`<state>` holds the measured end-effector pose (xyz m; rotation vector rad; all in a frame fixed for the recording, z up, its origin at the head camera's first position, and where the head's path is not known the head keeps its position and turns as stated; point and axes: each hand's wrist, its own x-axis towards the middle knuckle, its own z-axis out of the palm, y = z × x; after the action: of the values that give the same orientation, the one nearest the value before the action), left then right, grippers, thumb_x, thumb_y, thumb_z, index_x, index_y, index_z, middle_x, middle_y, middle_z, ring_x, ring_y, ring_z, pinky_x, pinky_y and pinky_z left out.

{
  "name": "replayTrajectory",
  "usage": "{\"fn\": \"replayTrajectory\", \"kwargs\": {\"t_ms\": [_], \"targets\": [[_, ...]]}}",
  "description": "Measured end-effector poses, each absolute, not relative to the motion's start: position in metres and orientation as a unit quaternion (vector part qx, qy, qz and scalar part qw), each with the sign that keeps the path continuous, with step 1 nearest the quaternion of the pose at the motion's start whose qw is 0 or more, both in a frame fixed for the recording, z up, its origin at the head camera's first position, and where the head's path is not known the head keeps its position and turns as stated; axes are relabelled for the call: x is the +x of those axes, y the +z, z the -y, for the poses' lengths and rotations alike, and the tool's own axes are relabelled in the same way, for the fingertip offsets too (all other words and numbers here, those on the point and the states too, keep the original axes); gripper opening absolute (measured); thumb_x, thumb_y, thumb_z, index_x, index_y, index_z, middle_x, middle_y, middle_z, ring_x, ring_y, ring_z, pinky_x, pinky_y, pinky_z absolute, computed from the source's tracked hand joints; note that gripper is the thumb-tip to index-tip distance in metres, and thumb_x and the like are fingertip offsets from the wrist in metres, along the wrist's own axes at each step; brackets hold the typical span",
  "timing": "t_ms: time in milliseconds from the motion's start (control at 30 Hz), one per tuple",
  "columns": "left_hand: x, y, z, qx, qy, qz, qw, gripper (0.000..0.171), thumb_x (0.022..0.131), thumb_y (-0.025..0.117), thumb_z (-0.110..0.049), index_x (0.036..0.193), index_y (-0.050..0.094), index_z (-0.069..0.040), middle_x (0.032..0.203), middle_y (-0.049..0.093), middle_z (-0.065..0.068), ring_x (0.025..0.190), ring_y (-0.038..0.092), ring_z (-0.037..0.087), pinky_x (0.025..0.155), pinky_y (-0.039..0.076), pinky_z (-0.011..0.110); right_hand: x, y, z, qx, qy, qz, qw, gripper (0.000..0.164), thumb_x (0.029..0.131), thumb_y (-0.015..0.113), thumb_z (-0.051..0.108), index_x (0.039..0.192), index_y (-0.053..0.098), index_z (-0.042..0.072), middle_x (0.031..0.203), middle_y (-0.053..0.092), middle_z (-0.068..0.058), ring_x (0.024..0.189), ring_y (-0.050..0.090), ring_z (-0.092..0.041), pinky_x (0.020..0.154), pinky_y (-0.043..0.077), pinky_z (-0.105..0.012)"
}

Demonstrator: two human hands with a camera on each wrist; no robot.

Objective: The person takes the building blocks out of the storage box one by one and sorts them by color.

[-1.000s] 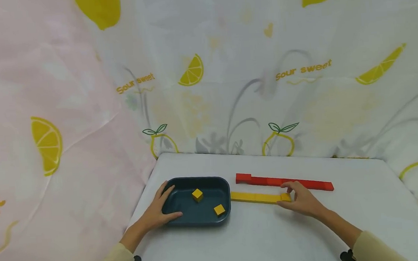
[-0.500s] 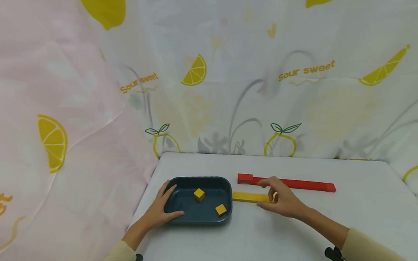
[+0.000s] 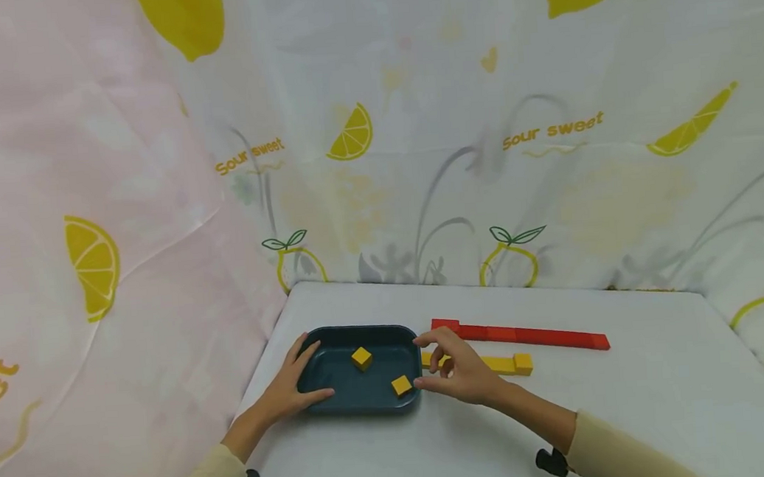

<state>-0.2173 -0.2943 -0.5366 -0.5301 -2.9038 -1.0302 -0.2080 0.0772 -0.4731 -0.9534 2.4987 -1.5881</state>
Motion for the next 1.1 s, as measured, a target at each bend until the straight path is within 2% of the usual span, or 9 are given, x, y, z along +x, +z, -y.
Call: {"fn": "replayTrajectory", "kwargs": {"t_ms": [167, 267, 433, 533, 633, 800, 1100], "targets": [[-0.218, -0.540, 0.292, -0.172, -0.332, 0.927, 0.011, 0.099, 0.079, 0.078, -0.049, 0.156, 0.029, -0.012, 0.164, 0.010, 0.020, 0.146, 0.022, 0.048, 0.104, 0.032, 0.073, -0.211, -0.476, -0.051, -0.330, -0.541, -0.773, 0.035, 0.055, 0.084, 0.080, 0.021, 0.132, 0.054, 0.016, 0.127, 0.054, -0.009, 0.081, 0.060, -0.020, 0.064, 0.057, -0.027], [-0.217, -0.541, 0.293, -0.170, -0.332, 0.928, 0.009, 0.099, 0.079, 0.078, -0.050, 0.156, 0.029, -0.013, 0.164, 0.009, 0.020, 0.146, 0.021, 0.048, 0.104, 0.032, 0.073, -0.213, -0.478, -0.033, -0.303, -0.553, -0.775, 0.044, 0.051, 0.089, 0.076, 0.026, 0.134, 0.053, 0.017, 0.128, 0.053, -0.009, 0.081, 0.059, -0.013, 0.066, 0.055, -0.023], [-0.216, -0.538, 0.295, -0.161, -0.333, 0.929, 0.009, 0.100, 0.077, 0.079, -0.050, 0.156, 0.029, -0.014, 0.165, 0.008, 0.018, 0.146, 0.021, 0.047, 0.104, 0.032, 0.073, -0.217, -0.478, 0.004, -0.236, -0.586, -0.773, 0.055, 0.046, 0.094, 0.069, 0.022, 0.136, 0.053, 0.011, 0.129, 0.053, -0.015, 0.082, 0.058, -0.015, 0.064, 0.051, -0.019], [-0.217, -0.537, 0.293, -0.168, -0.334, 0.927, 0.011, 0.099, 0.078, 0.079, -0.049, 0.156, 0.030, -0.013, 0.164, 0.009, 0.020, 0.145, 0.021, 0.049, 0.103, 0.032, 0.074, -0.222, -0.490, 0.019, -0.240, -0.591, -0.769, 0.053, 0.050, 0.093, 0.071, 0.024, 0.136, 0.051, 0.008, 0.129, 0.052, -0.019, 0.084, 0.060, -0.015, 0.065, 0.052, -0.020], [-0.216, -0.538, 0.292, -0.174, -0.331, 0.927, 0.014, 0.099, 0.078, 0.079, -0.048, 0.156, 0.030, -0.012, 0.164, 0.010, 0.022, 0.144, 0.023, 0.051, 0.102, 0.033, 0.074, -0.230, -0.510, 0.028, -0.249, -0.577, -0.776, 0.055, 0.058, 0.091, 0.073, 0.031, 0.138, 0.049, 0.008, 0.131, 0.051, -0.020, 0.089, 0.061, -0.013, 0.071, 0.053, -0.020], [-0.213, -0.542, 0.293, -0.170, -0.333, 0.927, 0.007, 0.100, 0.077, 0.080, -0.048, 0.156, 0.030, -0.012, 0.164, 0.009, 0.021, 0.144, 0.023, 0.051, 0.101, 0.033, 0.075, -0.237, -0.523, 0.040, -0.227, -0.564, -0.792, 0.063, 0.068, 0.087, 0.076, 0.037, 0.140, 0.047, 0.007, 0.131, 0.047, -0.020, 0.095, 0.061, -0.016, 0.075, 0.053, -0.021], [-0.218, -0.539, 0.294, -0.168, -0.333, 0.928, 0.010, 0.099, 0.077, 0.080, -0.048, 0.155, 0.030, -0.013, 0.164, 0.009, 0.020, 0.145, 0.021, 0.050, 0.102, 0.032, 0.074, -0.251, -0.529, 0.056, -0.183, -0.532, -0.825, 0.056, 0.069, 0.082, 0.080, 0.040, 0.137, 0.052, 0.008, 0.129, 0.049, -0.019, 0.082, 0.053, -0.011, 0.073, 0.050, -0.021]]}}
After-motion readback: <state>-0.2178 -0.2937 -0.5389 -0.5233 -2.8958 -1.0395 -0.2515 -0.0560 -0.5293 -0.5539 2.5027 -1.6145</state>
